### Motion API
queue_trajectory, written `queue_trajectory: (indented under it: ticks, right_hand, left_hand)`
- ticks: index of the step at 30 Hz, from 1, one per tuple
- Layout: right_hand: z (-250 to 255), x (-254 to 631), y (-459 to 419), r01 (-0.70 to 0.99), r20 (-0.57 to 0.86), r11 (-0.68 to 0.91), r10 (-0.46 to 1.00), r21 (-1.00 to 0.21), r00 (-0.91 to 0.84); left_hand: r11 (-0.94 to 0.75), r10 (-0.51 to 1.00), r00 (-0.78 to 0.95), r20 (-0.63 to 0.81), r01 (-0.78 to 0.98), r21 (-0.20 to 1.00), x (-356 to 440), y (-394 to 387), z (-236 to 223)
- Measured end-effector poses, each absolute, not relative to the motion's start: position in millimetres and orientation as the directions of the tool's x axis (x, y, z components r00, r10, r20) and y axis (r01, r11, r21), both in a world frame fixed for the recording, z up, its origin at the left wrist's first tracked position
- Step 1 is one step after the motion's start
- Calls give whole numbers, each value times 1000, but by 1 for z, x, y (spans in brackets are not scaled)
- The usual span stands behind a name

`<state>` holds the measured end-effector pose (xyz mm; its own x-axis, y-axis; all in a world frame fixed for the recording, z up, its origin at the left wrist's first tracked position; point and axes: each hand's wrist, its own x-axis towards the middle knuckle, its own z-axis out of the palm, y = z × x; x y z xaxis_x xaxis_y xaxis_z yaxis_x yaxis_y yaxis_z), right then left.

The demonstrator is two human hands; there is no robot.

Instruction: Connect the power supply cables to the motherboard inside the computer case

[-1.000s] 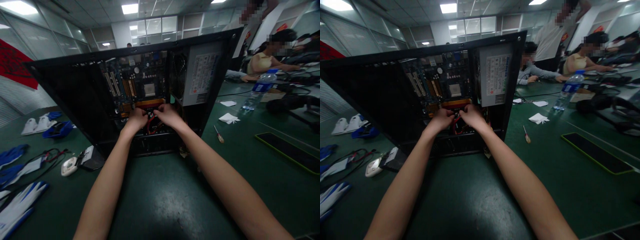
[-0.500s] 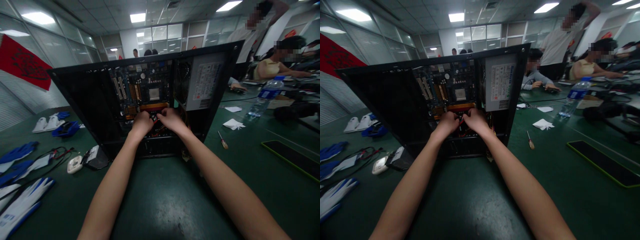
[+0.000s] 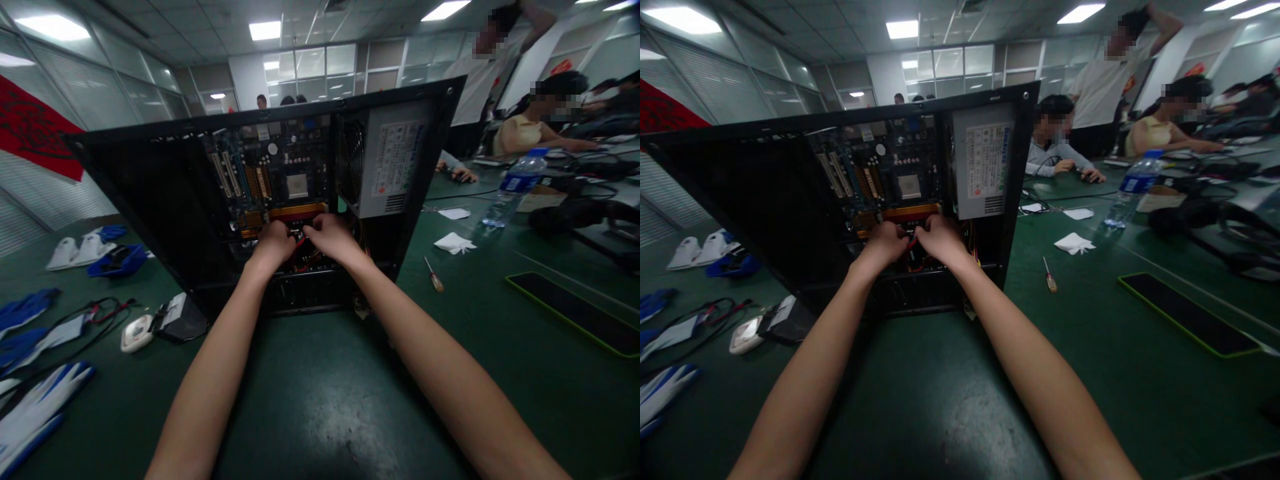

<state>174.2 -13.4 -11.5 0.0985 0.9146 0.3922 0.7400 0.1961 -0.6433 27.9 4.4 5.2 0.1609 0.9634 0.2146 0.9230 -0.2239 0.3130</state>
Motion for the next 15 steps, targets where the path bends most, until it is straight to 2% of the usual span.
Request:
queue_trajectory:
  ticks: [7,15]
  right_hand:
    - [-11,173,-14,743,399,198,911,-640,101]
    - [-12,172,-13,757,415,203,904,-621,99]
  left_hand:
    - [-203,971,155,181,936,288,32,3,15]
    - [-157,973,105,208,955,253,44,0,22]
